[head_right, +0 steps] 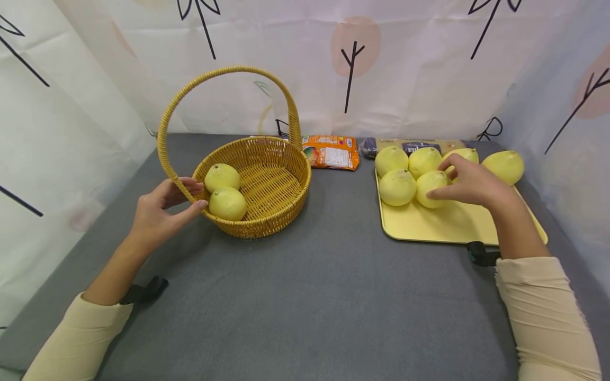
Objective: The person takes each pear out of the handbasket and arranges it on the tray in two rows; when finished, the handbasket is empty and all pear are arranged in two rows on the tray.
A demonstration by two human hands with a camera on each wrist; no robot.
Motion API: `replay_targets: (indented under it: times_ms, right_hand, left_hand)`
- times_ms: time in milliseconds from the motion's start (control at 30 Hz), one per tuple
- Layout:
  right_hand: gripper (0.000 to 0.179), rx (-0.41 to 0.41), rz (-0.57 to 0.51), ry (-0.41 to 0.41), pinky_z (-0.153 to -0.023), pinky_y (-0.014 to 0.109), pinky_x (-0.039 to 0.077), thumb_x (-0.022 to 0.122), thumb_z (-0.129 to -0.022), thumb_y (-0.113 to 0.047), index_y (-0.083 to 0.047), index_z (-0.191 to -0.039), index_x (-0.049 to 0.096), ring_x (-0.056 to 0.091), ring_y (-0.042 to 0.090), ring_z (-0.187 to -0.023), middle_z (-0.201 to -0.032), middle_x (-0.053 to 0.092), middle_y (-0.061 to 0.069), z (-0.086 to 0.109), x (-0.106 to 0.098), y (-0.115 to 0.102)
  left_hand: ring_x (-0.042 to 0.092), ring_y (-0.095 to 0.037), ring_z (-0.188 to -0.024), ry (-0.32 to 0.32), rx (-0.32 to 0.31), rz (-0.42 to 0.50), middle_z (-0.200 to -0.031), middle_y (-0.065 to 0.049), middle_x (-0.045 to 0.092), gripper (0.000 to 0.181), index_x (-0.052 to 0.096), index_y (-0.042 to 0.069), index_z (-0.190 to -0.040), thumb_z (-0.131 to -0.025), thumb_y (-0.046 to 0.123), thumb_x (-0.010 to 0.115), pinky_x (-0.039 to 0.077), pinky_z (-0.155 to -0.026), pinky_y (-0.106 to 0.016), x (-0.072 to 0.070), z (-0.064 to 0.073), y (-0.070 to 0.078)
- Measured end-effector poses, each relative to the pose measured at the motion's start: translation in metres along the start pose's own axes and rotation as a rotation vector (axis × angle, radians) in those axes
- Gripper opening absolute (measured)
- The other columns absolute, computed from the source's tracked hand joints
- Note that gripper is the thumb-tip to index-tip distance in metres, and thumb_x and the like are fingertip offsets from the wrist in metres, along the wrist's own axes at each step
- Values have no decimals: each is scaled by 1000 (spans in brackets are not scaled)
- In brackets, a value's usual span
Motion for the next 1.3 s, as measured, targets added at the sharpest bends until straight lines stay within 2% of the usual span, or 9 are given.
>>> replay_targets:
  times_ms: [100,267,400,567,700,833,1033,1300]
  right_hand:
    - [76,-4,-12,-10,-91,68,41,77,-90,-29,9,-137,32,38,58,-123,-135,38,41,0,-1,0]
    - [73,-8,19,-23,-89,68,43,76,-92,-30,10,-137,35,40,58,-122,-134,39,43,1,-4,-3]
    - [69,-20,80,1,-87,66,44,71,-95,-36,9,-137,40,44,57,-120,-133,44,41,0,-9,-17]
    - [59,-90,78,131,-91,67,41,66,-97,-38,4,-136,50,45,53,-124,-134,49,35,-6,-10,-51]
    - [48,-179,-3,227,-96,65,38,65,-97,-34,1,-130,58,47,48,-124,-132,55,29,-15,-1,-87]
    - [37,-306,-96,264,-100,59,42,68,-96,-26,0,-122,64,54,42,-120,-125,61,24,-28,16,-123]
    - [27,-482,-134,212,-98,52,48,74,-93,-18,-2,-114,68,62,34,-110,-116,67,17,-52,49,-177]
    - [38,-624,-17,9,-95,42,51,74,-93,-25,-5,-125,66,62,27,-112,-122,66,10,-82,104,-246]
  left_hand:
    - [69,-27,-99,-2,0,0,-110,-12,72,48,63,-2,-119,-76,-7,84,54,-86,-15,0,1,-11]
    - [69,-24,-99,-7,-2,8,-111,-9,72,47,64,0,-120,-78,-2,84,54,-86,-17,-1,0,-14]
    - [69,-26,-99,-5,-4,14,-111,-10,72,45,64,0,-119,-79,-2,84,54,-86,-17,-2,-1,-13]
    - [70,-25,-99,-2,-11,11,-111,-9,72,47,64,0,-119,-77,-3,85,55,-86,-18,-1,0,-14]
    - [70,-23,-98,3,-10,2,-110,-9,72,49,64,0,-119,-75,-5,85,55,-86,-18,0,1,-14]
    - [70,-19,-99,-4,-15,-3,-110,-9,72,49,64,2,-120,-76,-4,86,55,-86,-19,0,2,-14]
    - [70,-22,-99,-21,-10,9,-110,-8,72,46,65,3,-120,-79,1,85,56,-86,-21,3,-1,-14]
    - [70,-23,-97,5,-3,-5,-109,-12,72,48,64,-3,-117,-74,-8,85,54,-86,-16,1,1,-10]
Point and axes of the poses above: each hand's wrist, its own z-axis away from the middle knuckle, its own x-axis out of the palm, y = z × x, the point moved 2 cm from there along -z, towards the middle knuckle
